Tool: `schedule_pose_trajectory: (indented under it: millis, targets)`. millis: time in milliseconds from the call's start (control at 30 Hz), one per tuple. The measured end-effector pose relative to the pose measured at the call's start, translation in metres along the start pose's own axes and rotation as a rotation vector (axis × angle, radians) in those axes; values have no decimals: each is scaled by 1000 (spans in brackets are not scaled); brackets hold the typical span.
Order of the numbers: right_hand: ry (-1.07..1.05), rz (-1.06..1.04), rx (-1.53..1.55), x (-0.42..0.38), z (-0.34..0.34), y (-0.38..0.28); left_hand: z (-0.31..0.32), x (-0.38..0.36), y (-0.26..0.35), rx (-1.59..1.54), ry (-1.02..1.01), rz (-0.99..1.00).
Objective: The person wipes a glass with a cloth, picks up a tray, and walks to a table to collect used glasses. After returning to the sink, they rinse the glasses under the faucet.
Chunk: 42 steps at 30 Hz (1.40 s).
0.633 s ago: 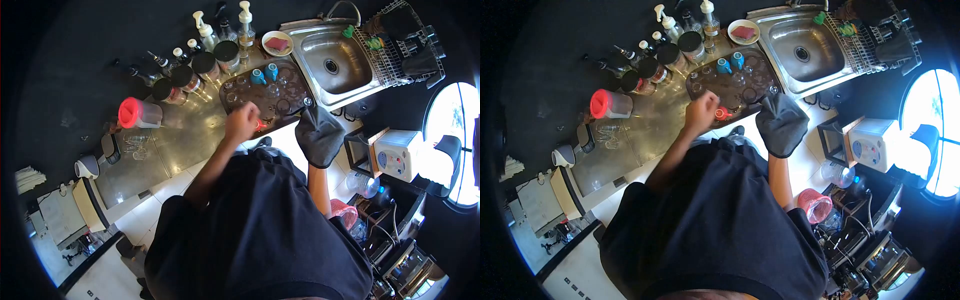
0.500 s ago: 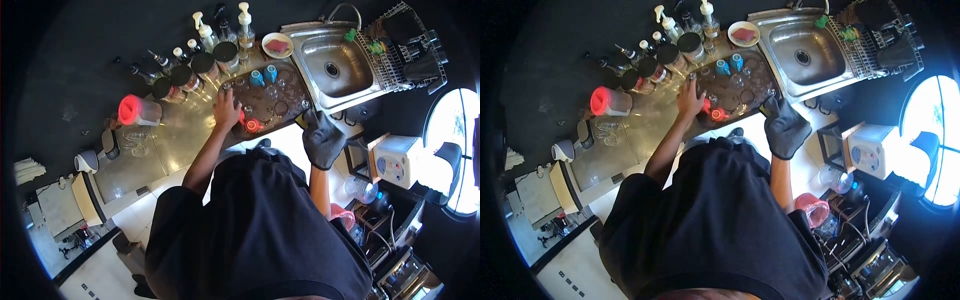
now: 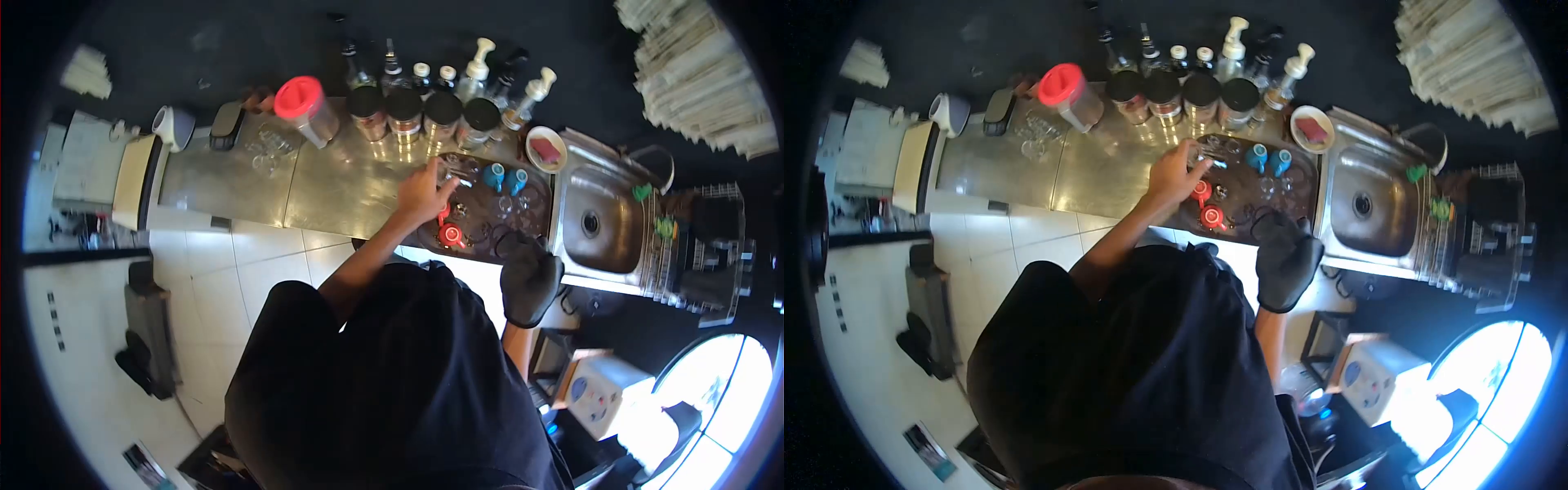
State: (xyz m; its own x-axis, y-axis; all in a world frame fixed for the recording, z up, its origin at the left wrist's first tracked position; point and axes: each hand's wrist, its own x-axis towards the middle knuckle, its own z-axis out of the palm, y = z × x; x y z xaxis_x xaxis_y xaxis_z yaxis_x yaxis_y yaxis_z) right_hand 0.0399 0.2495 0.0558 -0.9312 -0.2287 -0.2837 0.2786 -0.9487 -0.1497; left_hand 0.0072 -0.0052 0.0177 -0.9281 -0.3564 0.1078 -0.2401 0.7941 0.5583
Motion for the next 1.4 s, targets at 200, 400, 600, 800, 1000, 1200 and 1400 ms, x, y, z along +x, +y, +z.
schedule_pose_trajectory:
  millis: [200,400,600,800,1000,1200,1400]
  targets:
    - [-157,65,-471,22,35,70,-43,-33,18,-1132,-547,-104]
    - [-508,-91,-1400,30,4,137,-97,-33,-26,-1108,-662,-391]
    - [-651,81,-1402,12,35,212,-138,-33,-98,-859,-230,-50]
    - [-210,441,-389,15,67,292,-203,-30,-147,-521,-83,302]
    - [-294,433,-704,2,56,349,-187,-38,-202,-1145,-269,-356]
    - [-303,82,-1343,9,27,369,-177,-46,-224,-1174,-282,-359]
    - [-132,-10,-1188,21,28,383,-203,-46,-230,-738,-129,103]
